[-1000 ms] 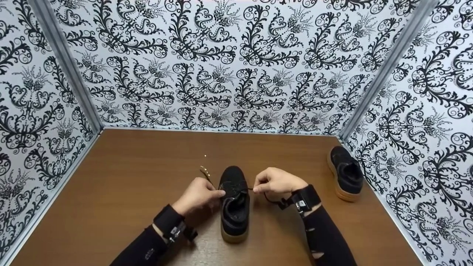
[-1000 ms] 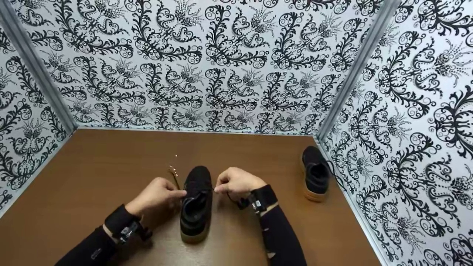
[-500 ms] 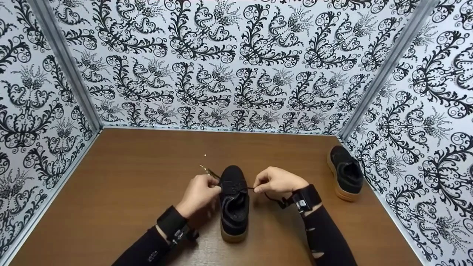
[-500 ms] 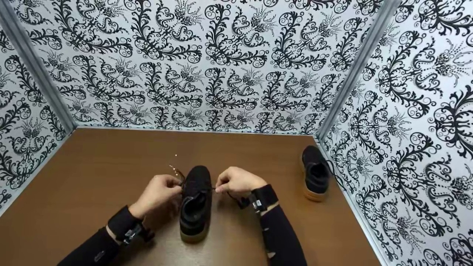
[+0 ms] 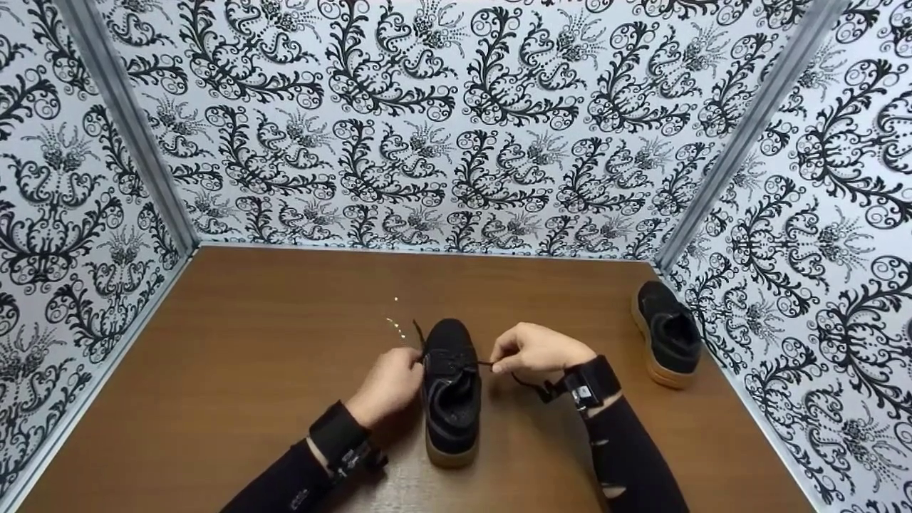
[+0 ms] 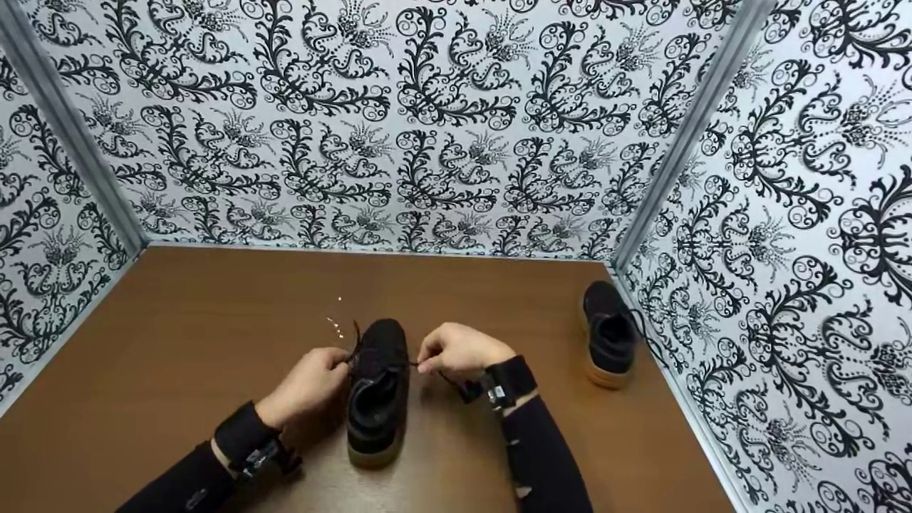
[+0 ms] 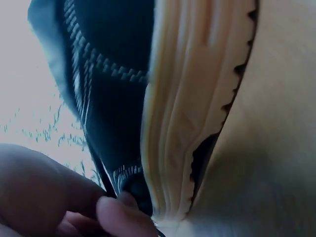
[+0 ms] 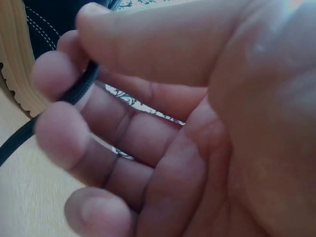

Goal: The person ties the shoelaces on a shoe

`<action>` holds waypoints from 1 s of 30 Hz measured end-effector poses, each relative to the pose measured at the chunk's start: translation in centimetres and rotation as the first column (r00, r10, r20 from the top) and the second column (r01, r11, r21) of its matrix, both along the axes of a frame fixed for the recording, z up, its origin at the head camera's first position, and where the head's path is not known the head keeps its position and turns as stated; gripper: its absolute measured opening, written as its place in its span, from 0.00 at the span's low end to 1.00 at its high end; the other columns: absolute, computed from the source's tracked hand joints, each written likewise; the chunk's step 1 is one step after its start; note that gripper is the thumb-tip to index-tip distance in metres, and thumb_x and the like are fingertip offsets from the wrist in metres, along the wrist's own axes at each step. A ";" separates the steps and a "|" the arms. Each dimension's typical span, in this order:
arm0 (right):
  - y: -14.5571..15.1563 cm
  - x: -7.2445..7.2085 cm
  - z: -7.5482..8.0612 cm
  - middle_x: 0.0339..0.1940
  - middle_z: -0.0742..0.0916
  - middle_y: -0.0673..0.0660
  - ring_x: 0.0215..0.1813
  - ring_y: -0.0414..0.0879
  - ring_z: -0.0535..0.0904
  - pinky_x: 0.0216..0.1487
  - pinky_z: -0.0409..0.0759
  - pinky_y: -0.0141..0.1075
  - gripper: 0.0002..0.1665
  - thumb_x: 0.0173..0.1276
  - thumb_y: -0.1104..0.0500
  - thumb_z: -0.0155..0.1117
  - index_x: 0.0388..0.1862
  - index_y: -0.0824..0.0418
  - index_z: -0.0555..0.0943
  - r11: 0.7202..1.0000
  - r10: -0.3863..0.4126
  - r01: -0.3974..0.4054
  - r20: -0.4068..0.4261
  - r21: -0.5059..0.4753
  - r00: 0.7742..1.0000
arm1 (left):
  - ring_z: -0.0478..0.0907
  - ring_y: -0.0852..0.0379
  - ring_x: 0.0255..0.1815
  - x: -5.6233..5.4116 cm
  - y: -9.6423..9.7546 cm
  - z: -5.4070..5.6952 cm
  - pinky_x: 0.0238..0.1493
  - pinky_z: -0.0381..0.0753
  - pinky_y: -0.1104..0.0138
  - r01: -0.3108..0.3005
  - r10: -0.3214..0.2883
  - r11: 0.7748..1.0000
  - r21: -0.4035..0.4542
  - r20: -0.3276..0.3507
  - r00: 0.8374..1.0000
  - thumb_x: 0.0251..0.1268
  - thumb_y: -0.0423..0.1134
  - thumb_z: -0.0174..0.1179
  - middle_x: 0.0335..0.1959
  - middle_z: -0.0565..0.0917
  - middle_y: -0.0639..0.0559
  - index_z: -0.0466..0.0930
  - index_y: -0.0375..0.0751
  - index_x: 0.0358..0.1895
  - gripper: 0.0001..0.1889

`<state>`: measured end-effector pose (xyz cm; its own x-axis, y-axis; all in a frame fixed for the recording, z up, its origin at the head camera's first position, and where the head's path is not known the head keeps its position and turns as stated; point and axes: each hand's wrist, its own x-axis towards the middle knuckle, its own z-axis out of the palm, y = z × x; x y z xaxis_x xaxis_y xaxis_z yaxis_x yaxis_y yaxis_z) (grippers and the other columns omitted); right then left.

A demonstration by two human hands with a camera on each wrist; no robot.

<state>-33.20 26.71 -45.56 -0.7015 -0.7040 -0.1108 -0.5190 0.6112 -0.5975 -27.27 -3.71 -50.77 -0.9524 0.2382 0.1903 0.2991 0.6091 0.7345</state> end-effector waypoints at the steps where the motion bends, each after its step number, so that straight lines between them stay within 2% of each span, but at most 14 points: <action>1: 0.1 0.0 0.0 0.36 0.91 0.38 0.40 0.38 0.85 0.49 0.84 0.39 0.02 0.76 0.56 0.77 0.41 0.51 0.94 1.000 -0.009 0.009 0.008 0.001 1.000 | 0.88 0.46 0.39 0.1 0.2 0.0 0.44 0.87 0.49 -0.005 0.005 0.999 -0.031 -0.020 1.000 0.74 0.27 0.56 0.39 0.91 0.44 0.91 0.34 0.43 0.11; 3: 0.2 0.0 0.1 0.34 0.91 0.40 0.39 0.38 0.84 0.48 0.82 0.39 0.01 0.74 0.57 0.78 0.40 0.52 0.93 1.000 -0.031 0.031 0.032 -0.001 0.999 | 0.90 0.40 0.45 0.4 0.5 0.0 0.47 0.88 0.45 -0.013 0.010 0.998 -0.067 -0.040 0.999 0.76 0.27 0.56 0.41 0.91 0.40 0.89 0.35 0.41 0.10; 6: 0.5 0.0 0.1 0.31 0.90 0.42 0.36 0.40 0.84 0.43 0.80 0.39 0.02 0.72 0.57 0.79 0.38 0.52 0.92 0.998 -0.062 0.061 0.051 0.004 0.997 | 0.90 0.36 0.48 0.6 0.8 -0.1 0.49 0.88 0.42 -0.018 0.014 0.997 -0.080 -0.047 0.999 0.77 0.27 0.55 0.42 0.91 0.38 0.88 0.34 0.43 0.10; 11: 1.2 0.2 0.4 0.29 0.92 0.46 0.32 0.43 0.87 0.37 0.81 0.38 0.04 0.68 0.58 0.81 0.34 0.51 0.92 0.994 -0.105 0.103 0.113 0.023 0.988 | 0.90 0.36 0.50 0.4 0.7 -0.5 0.51 0.88 0.42 -0.002 -0.001 0.998 -0.065 -0.032 0.999 0.77 0.27 0.54 0.46 0.91 0.36 0.89 0.31 0.49 0.12; 16: 1.8 0.4 0.5 0.28 0.91 0.48 0.27 0.42 0.83 0.31 0.80 0.37 0.03 0.62 0.62 0.78 0.33 0.55 0.92 0.988 -0.156 0.154 0.142 0.029 0.977 | 0.90 0.38 0.52 0.4 0.6 -0.5 0.52 0.88 0.44 0.002 -0.002 0.999 -0.035 0.004 1.000 0.79 0.28 0.52 0.49 0.92 0.37 0.90 0.31 0.53 0.16; 18: 1.7 0.3 0.5 0.28 0.89 0.47 0.28 0.41 0.81 0.34 0.80 0.38 0.04 0.62 0.64 0.75 0.35 0.56 0.92 0.986 -0.165 0.163 0.078 0.024 0.983 | 0.90 0.39 0.50 0.4 0.6 -0.4 0.51 0.88 0.44 -0.003 0.003 0.999 -0.035 0.003 1.000 0.79 0.28 0.52 0.48 0.92 0.38 0.91 0.32 0.52 0.15; 20: 1.3 0.1 0.5 0.32 0.90 0.47 0.32 0.41 0.82 0.40 0.82 0.40 0.05 0.64 0.65 0.72 0.38 0.57 0.91 0.983 -0.181 0.180 -0.022 -0.025 0.983 | 0.90 0.40 0.49 0.4 0.6 -0.5 0.50 0.88 0.44 -0.006 0.006 0.999 -0.037 -0.006 1.000 0.78 0.28 0.53 0.47 0.92 0.39 0.91 0.33 0.52 0.15; 23: -0.1 0.2 0.5 0.39 0.91 0.49 0.40 0.42 0.85 0.49 0.87 0.42 0.06 0.70 0.66 0.71 0.44 0.59 0.91 0.954 -0.248 0.209 -0.178 -0.213 0.952 | 0.89 0.43 0.47 0.4 0.6 -0.7 0.48 0.87 0.46 -0.008 0.008 0.999 -0.038 -0.005 1.000 0.77 0.28 0.54 0.45 0.92 0.41 0.91 0.33 0.49 0.14; 25: -1.3 0.6 0.5 0.45 0.93 0.54 0.45 0.46 0.89 0.52 0.90 0.43 0.08 0.74 0.67 0.72 0.49 0.61 0.91 0.919 -0.253 0.157 -0.234 -0.363 0.939 | 0.89 0.45 0.46 0.3 0.5 -0.8 0.48 0.87 0.46 -0.006 0.006 0.999 -0.032 -0.002 1.000 0.77 0.28 0.55 0.45 0.92 0.42 0.91 0.34 0.49 0.13; 27: -2.5 1.1 0.7 0.52 0.93 0.59 0.51 0.52 0.91 0.55 0.91 0.45 0.14 0.76 0.68 0.72 0.57 0.63 0.90 0.890 -0.190 0.050 -0.268 -0.453 0.945 | 0.88 0.46 0.46 0.3 0.5 -0.7 0.48 0.87 0.47 -0.003 0.003 1.000 -0.026 -0.001 1.000 0.77 0.28 0.55 0.44 0.92 0.42 0.91 0.35 0.48 0.13; 30: -3.7 1.9 1.1 0.65 0.90 0.63 0.61 0.59 0.90 0.58 0.91 0.46 0.29 0.77 0.71 0.71 0.74 0.64 0.82 0.887 -0.042 -0.093 -0.282 -0.452 0.959 | 0.88 0.45 0.45 0.3 0.6 -0.6 0.48 0.87 0.46 -0.001 0.000 1.000 -0.020 -0.013 1.000 0.76 0.28 0.56 0.43 0.92 0.43 0.91 0.35 0.47 0.12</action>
